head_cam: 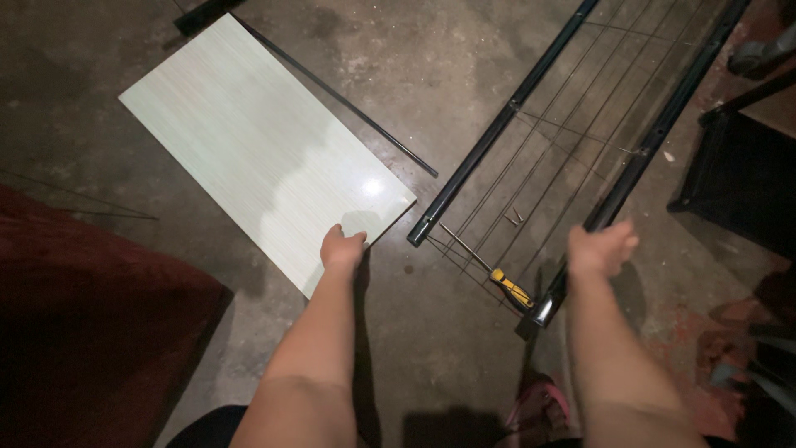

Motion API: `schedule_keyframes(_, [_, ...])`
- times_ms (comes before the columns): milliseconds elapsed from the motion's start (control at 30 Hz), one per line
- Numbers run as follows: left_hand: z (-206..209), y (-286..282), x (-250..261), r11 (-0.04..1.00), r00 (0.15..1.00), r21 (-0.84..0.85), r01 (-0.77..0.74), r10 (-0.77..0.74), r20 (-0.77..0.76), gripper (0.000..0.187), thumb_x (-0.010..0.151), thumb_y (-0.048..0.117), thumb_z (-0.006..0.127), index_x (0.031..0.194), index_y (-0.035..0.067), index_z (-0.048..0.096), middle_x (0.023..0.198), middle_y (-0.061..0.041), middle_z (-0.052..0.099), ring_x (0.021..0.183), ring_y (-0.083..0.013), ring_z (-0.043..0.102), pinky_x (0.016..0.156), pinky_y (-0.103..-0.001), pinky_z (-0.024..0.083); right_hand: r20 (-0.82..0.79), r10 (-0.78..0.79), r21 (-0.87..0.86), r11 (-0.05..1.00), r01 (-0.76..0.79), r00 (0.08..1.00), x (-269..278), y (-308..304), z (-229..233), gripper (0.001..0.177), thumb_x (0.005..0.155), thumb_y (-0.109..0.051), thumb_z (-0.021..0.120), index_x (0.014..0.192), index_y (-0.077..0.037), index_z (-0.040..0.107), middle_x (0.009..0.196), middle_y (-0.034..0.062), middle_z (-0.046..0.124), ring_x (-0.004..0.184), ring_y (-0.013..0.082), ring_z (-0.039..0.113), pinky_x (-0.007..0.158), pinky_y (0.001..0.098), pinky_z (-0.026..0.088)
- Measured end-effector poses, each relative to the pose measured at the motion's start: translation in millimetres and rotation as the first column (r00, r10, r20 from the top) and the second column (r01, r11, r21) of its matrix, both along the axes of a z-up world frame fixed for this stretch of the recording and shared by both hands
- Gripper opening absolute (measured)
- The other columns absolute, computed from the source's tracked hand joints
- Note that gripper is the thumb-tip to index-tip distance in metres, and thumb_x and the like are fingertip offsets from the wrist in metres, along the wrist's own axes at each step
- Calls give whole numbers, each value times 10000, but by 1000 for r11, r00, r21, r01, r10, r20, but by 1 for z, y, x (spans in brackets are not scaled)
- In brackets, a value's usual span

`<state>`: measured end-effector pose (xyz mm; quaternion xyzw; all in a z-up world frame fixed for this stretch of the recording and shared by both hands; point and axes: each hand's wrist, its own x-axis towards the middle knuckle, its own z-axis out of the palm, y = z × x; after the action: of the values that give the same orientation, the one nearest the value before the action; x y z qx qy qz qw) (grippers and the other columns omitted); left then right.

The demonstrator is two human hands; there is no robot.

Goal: The person aligns a white rectangular panel with a black metal wire frame and uses a yellow-handled screwdriver to tighten screws at the frame joints. The person repeatedly adjusts the panel and frame, then continues fastening multiple screws to secure the components together.

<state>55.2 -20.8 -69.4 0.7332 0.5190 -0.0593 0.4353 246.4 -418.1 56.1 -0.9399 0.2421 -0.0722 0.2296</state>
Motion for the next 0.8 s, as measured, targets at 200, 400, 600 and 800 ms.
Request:
schedule_keyframes(200, [60, 7, -10, 979, 953, 6, -204, 200, -229, 820, 789, 359, 754, 1487, 63, 443, 1528, -193, 414, 1430, -368, 401, 1136, -517, 382, 44, 541, -365, 791, -491, 840, 10, 85, -27, 474, 821, -258, 758, 1230, -44, 651, 1329, 199, 639, 1273, 398, 572, 1092, 504, 471])
schedule_keyframes(400, [68, 37, -26, 854, 807, 47, -518, 506, -304, 864, 766, 297, 805, 1448, -19, 380, 1506, -263, 372, 1396, -435, 389, 1117, -506, 392, 45, 865, 108, 494, -863, 500, -40, 219, -79, 508, 801, -195, 694, 1277, -29, 634, 1375, 193, 593, 1249, 392, 580, 1054, 433, 469])
schedule_keyframes(600, [18, 54, -45, 669, 698, -225, -709, 711, -86, 824, 749, 155, 797, 1429, -98, 407, 1444, -253, 539, 1319, -378, 572, 1099, -416, 470, -219, 883, 208, 458, -864, 416, -39, 257, -135, 703, 868, -273, 669, 1475, -6, 437, 1593, 210, 355, 1445, 358, 366, 1167, 396, 313])
schedule_keyframes(800, [24, 55, -44, 654, 691, -267, -708, 719, -74, 681, 758, 85, 802, 1339, -135, 524, 1366, -246, 623, 1263, -349, 622, 1046, -386, 501, -270, 887, 236, 438, -868, 374, -28, 263, -157, 687, 907, -319, 635, 1484, -5, 434, 1594, 203, 369, 1454, 358, 380, 1182, 401, 319])
